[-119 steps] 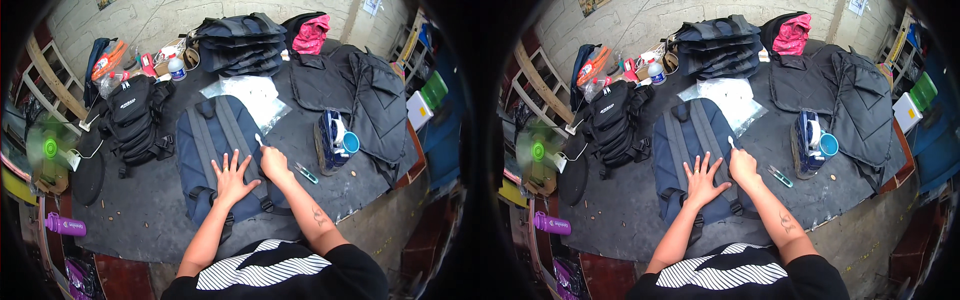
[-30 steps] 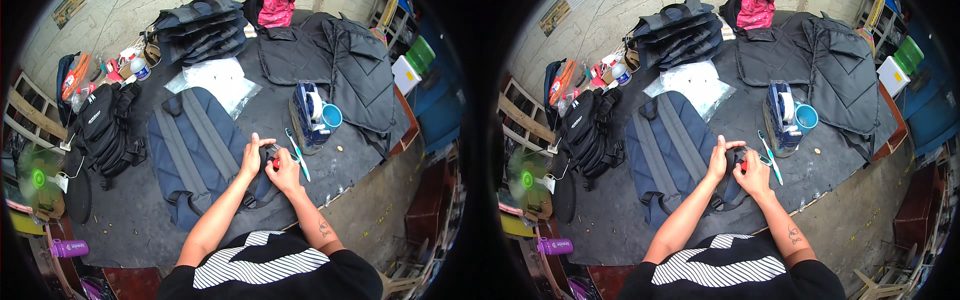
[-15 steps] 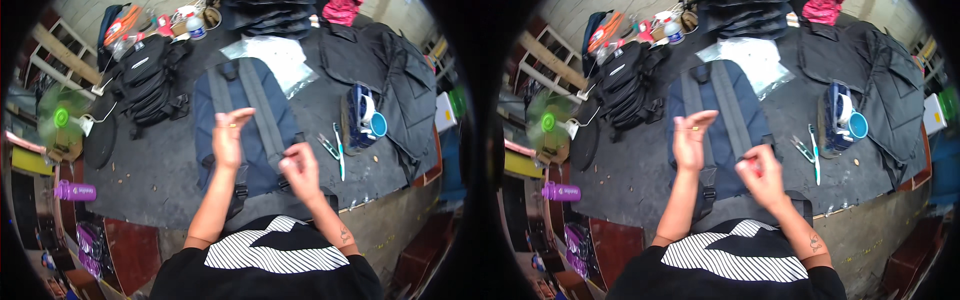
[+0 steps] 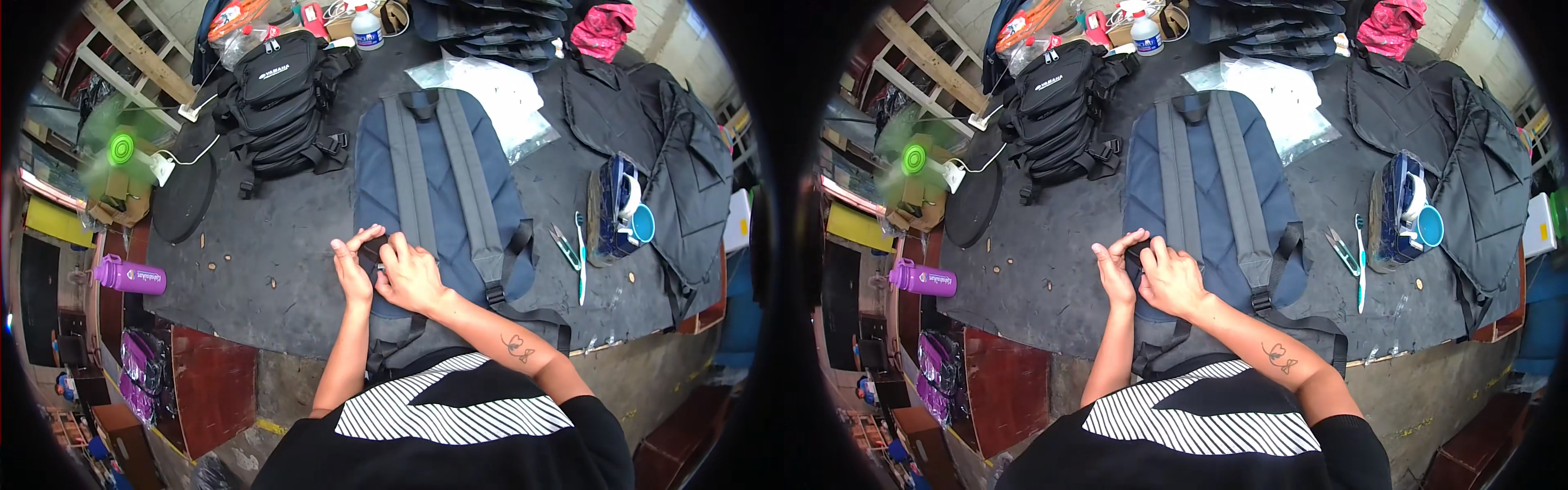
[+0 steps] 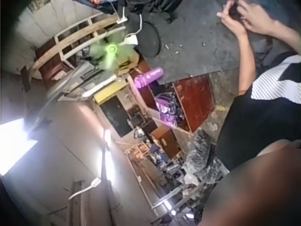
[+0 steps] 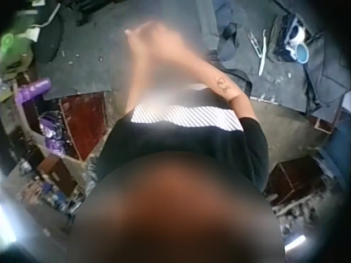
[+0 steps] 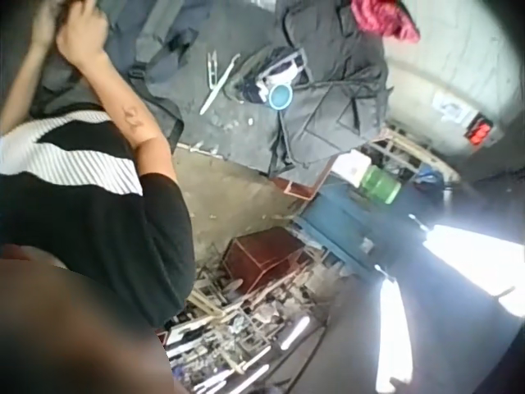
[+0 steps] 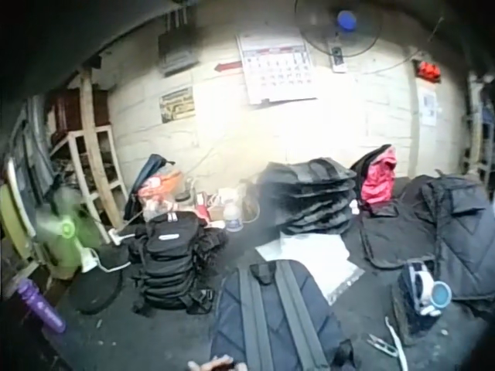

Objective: Inspecting and cleaning backpacks by trimming loose threads with scissors and singeing them with a lighter, then brushing off dust.

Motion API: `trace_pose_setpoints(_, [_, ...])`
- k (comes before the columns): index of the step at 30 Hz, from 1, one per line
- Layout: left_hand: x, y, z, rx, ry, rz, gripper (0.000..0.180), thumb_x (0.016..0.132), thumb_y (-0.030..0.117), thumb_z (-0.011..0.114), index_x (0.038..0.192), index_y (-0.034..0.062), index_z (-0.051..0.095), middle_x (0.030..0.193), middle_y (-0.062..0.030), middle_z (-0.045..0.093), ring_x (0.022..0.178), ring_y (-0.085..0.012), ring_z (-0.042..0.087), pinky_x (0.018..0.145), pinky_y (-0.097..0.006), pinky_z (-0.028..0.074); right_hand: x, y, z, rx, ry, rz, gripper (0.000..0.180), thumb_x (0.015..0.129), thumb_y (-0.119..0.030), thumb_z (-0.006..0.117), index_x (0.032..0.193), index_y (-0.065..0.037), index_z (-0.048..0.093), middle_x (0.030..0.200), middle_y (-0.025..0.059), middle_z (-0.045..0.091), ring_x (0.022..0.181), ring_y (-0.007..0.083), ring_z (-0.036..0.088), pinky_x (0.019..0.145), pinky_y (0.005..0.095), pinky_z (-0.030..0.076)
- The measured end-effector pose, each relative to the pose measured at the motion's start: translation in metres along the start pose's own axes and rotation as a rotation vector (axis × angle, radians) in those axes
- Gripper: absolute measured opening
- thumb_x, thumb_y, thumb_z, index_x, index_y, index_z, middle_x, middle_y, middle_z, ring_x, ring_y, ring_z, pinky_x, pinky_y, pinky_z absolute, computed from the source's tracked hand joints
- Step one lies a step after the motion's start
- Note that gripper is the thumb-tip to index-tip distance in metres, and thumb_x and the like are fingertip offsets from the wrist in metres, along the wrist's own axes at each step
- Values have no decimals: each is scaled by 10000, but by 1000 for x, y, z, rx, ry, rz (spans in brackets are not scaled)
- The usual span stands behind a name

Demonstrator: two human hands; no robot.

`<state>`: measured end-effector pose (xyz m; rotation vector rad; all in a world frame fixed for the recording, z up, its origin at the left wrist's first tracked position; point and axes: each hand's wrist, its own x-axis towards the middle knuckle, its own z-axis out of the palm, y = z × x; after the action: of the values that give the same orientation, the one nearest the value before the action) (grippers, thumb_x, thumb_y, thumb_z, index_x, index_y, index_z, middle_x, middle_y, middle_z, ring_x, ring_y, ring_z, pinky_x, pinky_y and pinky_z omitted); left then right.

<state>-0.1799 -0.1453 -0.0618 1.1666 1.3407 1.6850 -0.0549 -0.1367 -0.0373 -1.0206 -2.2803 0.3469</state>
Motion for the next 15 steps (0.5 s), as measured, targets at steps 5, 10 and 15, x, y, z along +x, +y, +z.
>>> trace_pose_setpoints(5, [-4, 3, 5, 72, 37, 68, 785, 996, 453, 79, 937, -72, 659, 950, -178, 675, 975, -266, 619, 1034, -398, 353, -3, 2, 3, 28, 14, -7, 323, 632, -137, 662, 880, -17, 495, 909, 135, 483, 676, 256, 602, 610, 379, 490])
trace_pose_setpoints(10, [-6, 10, 11, 150, 30, 141, 773, 996, 430, 87, 918, -62, 677, 954, -171, 679, 1011, -288, 615, 1010, -409, 381, -6, 6, 5, 36, 23, -41, 336, 628, -146, 675, 879, -16, 494, 920, 140, 488, 683, 264, 600, 612, 382, 489])
trace_pose_setpoints(15, [-7, 9, 9, 100, -14, 193, 743, 999, 392, 103, 906, -58, 687, 945, -167, 682, 1020, -311, 616, 984, -408, 409, -6, 4, 2, 76, 78, -60, 346, 629, -162, 683, 880, -19, 492, 951, 147, 502, 690, 265, 596, 613, 376, 487])
